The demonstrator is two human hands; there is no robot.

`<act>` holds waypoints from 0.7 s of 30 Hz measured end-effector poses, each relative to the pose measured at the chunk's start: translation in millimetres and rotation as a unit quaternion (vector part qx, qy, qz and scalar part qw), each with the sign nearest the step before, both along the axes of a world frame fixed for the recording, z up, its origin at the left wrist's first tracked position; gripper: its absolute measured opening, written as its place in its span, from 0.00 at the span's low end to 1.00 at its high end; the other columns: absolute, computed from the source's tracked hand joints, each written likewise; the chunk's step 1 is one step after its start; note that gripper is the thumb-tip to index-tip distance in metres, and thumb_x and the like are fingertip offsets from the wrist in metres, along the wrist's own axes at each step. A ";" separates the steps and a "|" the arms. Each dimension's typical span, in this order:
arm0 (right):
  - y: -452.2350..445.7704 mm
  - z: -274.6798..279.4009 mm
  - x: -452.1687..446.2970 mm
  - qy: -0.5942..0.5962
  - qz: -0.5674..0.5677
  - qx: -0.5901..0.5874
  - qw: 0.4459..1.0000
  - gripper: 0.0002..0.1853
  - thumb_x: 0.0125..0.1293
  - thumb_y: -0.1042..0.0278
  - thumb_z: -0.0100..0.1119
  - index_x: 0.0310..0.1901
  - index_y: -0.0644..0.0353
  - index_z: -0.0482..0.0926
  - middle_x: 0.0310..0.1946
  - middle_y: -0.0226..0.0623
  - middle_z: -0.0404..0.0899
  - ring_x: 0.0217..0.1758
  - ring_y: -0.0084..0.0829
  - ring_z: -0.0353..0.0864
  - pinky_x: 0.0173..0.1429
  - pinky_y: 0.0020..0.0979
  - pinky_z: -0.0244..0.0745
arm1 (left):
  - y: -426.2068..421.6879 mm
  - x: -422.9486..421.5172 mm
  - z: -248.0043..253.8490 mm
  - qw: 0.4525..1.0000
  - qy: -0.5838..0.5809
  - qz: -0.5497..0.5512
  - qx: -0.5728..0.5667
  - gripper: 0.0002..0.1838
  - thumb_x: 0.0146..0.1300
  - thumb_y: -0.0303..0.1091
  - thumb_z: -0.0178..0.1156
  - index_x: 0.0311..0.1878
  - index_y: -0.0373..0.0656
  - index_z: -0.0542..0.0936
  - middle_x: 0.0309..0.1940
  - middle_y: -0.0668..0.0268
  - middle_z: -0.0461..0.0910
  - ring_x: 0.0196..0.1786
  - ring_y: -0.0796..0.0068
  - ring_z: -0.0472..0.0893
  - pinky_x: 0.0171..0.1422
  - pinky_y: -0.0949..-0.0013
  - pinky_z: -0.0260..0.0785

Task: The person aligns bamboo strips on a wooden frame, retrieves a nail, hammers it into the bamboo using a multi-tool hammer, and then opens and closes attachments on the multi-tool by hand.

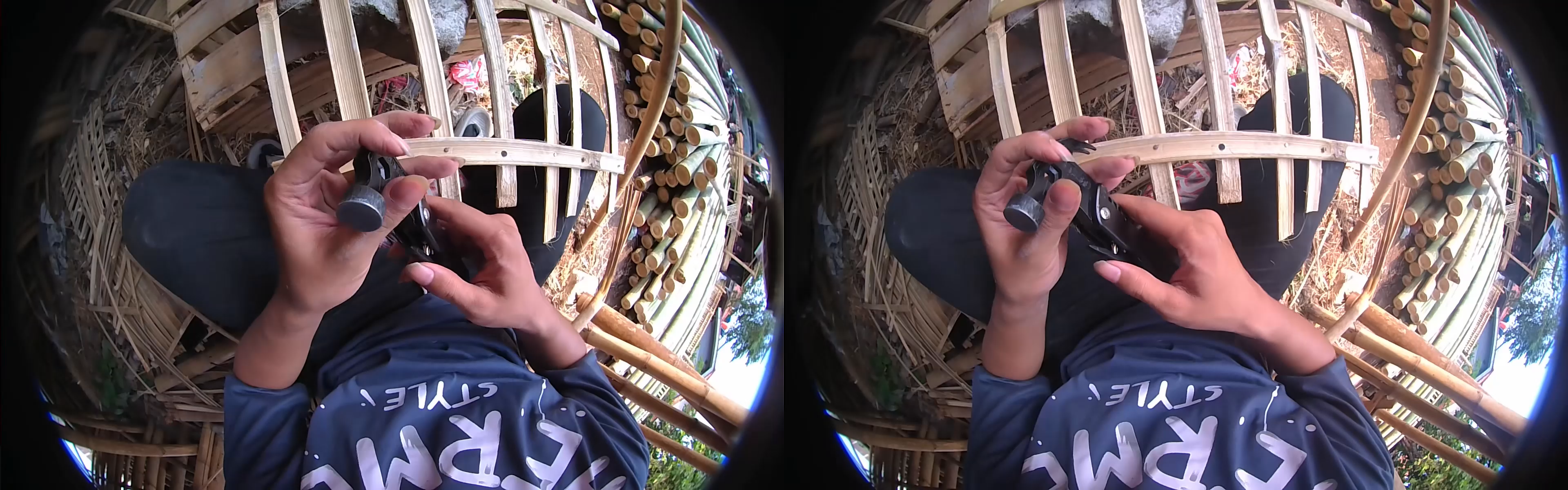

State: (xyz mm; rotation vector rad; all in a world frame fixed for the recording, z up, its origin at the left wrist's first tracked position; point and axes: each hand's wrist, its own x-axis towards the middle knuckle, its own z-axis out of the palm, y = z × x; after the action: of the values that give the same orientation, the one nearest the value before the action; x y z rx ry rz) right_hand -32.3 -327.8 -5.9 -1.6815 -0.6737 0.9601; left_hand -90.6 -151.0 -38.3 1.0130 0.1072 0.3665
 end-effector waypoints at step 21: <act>2.5 2.1 -6.3 -0.165 -0.062 0.027 0.984 0.25 0.59 0.67 0.71 0.56 0.68 0.79 0.33 0.49 0.84 0.32 0.43 0.88 0.36 0.32 0.79 | -0.6 1.5 -0.6 0.999 -0.031 -0.030 -0.033 0.19 0.65 0.35 0.69 0.53 0.41 0.73 0.62 0.37 0.71 0.54 0.49 0.84 0.61 0.50 0.80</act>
State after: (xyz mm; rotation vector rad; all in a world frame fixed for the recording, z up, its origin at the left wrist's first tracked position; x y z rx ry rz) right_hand -38.7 -325.3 -3.7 -1.8299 -0.7946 0.5740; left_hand -89.1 -151.5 -39.0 0.9369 0.0329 0.3370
